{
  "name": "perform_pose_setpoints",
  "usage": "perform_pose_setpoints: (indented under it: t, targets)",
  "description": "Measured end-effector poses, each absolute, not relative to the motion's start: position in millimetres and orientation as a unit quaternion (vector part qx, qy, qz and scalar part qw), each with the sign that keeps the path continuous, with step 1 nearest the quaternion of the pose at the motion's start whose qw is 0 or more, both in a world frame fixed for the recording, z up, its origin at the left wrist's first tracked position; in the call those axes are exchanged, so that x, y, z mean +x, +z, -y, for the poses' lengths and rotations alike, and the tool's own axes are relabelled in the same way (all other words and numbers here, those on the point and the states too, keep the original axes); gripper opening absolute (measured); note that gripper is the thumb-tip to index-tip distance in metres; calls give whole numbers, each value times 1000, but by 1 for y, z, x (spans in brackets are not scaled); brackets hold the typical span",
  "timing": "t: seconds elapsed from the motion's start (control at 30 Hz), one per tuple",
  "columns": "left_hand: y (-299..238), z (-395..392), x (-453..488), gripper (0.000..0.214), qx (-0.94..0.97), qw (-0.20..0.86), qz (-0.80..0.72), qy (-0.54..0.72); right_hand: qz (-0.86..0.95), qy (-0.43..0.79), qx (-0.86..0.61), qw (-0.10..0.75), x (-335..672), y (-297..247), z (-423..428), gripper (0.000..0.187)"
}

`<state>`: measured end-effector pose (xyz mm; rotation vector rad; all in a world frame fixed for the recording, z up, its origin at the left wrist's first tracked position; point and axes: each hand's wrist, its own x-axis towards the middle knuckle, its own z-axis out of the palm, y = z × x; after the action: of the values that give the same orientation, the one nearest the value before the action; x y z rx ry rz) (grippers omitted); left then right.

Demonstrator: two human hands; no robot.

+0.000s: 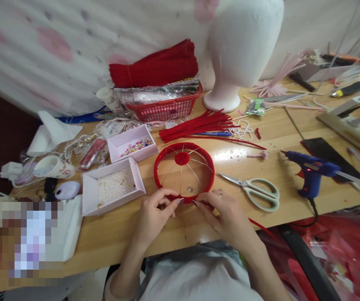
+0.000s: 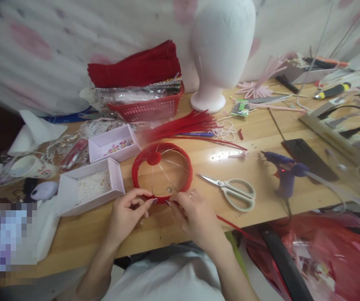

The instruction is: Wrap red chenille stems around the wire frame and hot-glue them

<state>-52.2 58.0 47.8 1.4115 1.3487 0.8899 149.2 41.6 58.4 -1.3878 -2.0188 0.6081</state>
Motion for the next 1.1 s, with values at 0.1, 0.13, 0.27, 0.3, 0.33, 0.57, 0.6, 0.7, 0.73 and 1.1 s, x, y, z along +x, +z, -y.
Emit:
perform_pose_setpoints:
  t: [0.1,0.13,0.27,0.3,0.33,0.57,0.6,0.7,0.73,1.1]
  targets:
    - [48,-60,-52,5,577,486,-550,359,762,228,-526,301,151,56,-41,14]
    - [48,-60,-52,5,577,487,-549,358,763,227,-525,302,152,55,-41,14]
    - [48,-60,-49,5,573,488,-549,363,767,220,-517,311,155,54,-43,14]
    - [47,-59,-48,6,572,487,-550,366,768,215,-514,315,156,54,-44,14]
    - [46,-59,-47,6,570,488,-550,368,771,208,-510,319,158,54,-46,14]
    - [42,-59,-42,11,546,507,-538,394,796,153,-488,323,164,50,-53,13]
    - [42,-59,-42,11,545,507,-538,394,796,154,-488,324,164,50,-53,13]
    - [42,-59,-41,10,544,509,-545,385,793,167,-490,322,165,51,-53,13]
    - [42,-59,-41,9,543,510,-547,381,790,173,-493,320,165,52,-53,13]
    - [44,-59,-36,7,513,542,-527,406,787,146,-506,322,174,46,-59,18]
